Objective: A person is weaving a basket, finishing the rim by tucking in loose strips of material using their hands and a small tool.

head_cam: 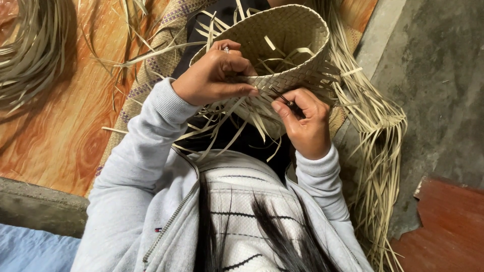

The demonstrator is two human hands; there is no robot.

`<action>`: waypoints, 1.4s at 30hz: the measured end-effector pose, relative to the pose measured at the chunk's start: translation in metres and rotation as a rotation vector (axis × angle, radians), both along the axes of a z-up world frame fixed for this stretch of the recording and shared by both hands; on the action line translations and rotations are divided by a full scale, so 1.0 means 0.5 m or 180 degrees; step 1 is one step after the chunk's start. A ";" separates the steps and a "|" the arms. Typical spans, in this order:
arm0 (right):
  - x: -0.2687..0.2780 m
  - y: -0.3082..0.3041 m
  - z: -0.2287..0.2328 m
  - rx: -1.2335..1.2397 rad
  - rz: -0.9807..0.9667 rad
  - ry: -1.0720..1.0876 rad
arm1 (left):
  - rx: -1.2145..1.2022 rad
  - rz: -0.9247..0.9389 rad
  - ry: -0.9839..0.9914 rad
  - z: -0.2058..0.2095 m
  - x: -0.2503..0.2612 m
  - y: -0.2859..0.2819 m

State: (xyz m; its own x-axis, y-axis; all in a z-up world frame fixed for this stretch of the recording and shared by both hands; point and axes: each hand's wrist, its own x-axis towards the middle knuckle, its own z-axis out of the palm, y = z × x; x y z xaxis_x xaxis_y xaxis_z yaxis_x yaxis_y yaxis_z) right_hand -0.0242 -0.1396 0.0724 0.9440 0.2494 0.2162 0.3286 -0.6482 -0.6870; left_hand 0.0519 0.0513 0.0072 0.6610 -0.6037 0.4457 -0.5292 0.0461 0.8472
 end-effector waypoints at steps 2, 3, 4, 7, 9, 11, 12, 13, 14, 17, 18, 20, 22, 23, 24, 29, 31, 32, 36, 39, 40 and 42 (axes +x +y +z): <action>-0.001 -0.001 -0.002 0.0024 -0.0023 0.0012 | -0.0040 0.0041 -0.0002 -0.005 -0.001 -0.002; -0.001 -0.001 -0.004 0.0046 -0.0043 0.0025 | -0.0081 0.0084 -0.0004 -0.007 -0.002 -0.003; -0.001 -0.001 -0.003 0.0048 -0.0044 0.0027 | -0.0080 0.0084 -0.0002 -0.005 -0.002 -0.003; -0.002 -0.001 -0.002 0.0061 -0.0036 0.0000 | -0.0076 0.0095 0.0050 -0.001 -0.003 -0.002; -0.001 -0.001 0.000 0.0072 0.0028 0.0006 | -0.0009 0.0133 0.0001 0.001 -0.003 -0.001; -0.002 -0.002 0.003 0.0045 0.0036 0.0039 | 0.0038 0.0159 -0.0010 -0.001 -0.004 -0.002; -0.002 -0.002 0.004 0.0024 0.0039 0.0070 | 0.0090 0.0178 -0.0023 -0.001 -0.003 -0.002; -0.003 -0.003 0.004 0.0023 0.0041 0.0071 | 0.0090 0.0180 -0.0021 -0.002 -0.002 -0.002; -0.003 -0.005 0.004 0.0012 0.0037 0.0069 | 0.0131 0.0216 -0.0055 -0.002 -0.001 -0.003; -0.001 -0.009 -0.002 0.0037 0.0013 0.0110 | -0.0070 0.0000 0.0427 0.002 0.003 0.000; 0.001 -0.011 -0.005 0.0079 -0.0012 0.0150 | -0.0305 -0.0262 0.0937 0.004 0.005 0.002; 0.006 -0.011 -0.003 0.0044 -0.0019 0.0104 | -0.0286 -0.0404 0.1166 0.009 0.012 0.009; 0.013 -0.012 -0.001 0.0016 -0.0029 0.0056 | -0.0256 -0.0549 0.1392 0.013 0.018 0.011; 0.016 -0.014 0.001 0.0095 -0.0024 0.0107 | -0.0234 -0.0527 0.1402 0.015 0.021 0.010; 0.020 -0.015 0.002 0.0176 -0.0015 0.0149 | -0.0209 -0.0502 0.1403 0.018 0.024 0.009; 0.029 -0.024 0.009 0.0249 -0.0172 0.0368 | 0.1191 0.1699 -0.0747 0.057 -0.036 -0.023; 0.031 -0.024 0.012 0.0253 -0.0138 0.0427 | 0.1106 0.1956 -0.0735 0.053 -0.050 -0.033; 0.033 -0.022 0.013 0.0307 -0.0126 0.0390 | 0.0916 0.1703 -0.0327 0.037 -0.050 -0.035; 0.036 -0.024 0.011 0.0287 -0.0119 0.0345 | 0.0437 0.0937 0.0325 0.002 -0.024 -0.027; 0.038 -0.014 0.011 0.0203 0.0016 0.0207 | -0.0006 0.0679 0.0215 0.016 -0.016 -0.010; 0.040 -0.013 0.010 0.0202 0.0025 0.0212 | -0.0007 0.0688 0.0220 0.014 -0.013 -0.011; 0.041 -0.010 0.007 0.0134 0.0072 0.0075 | -0.0346 0.0572 0.0443 0.009 -0.007 -0.015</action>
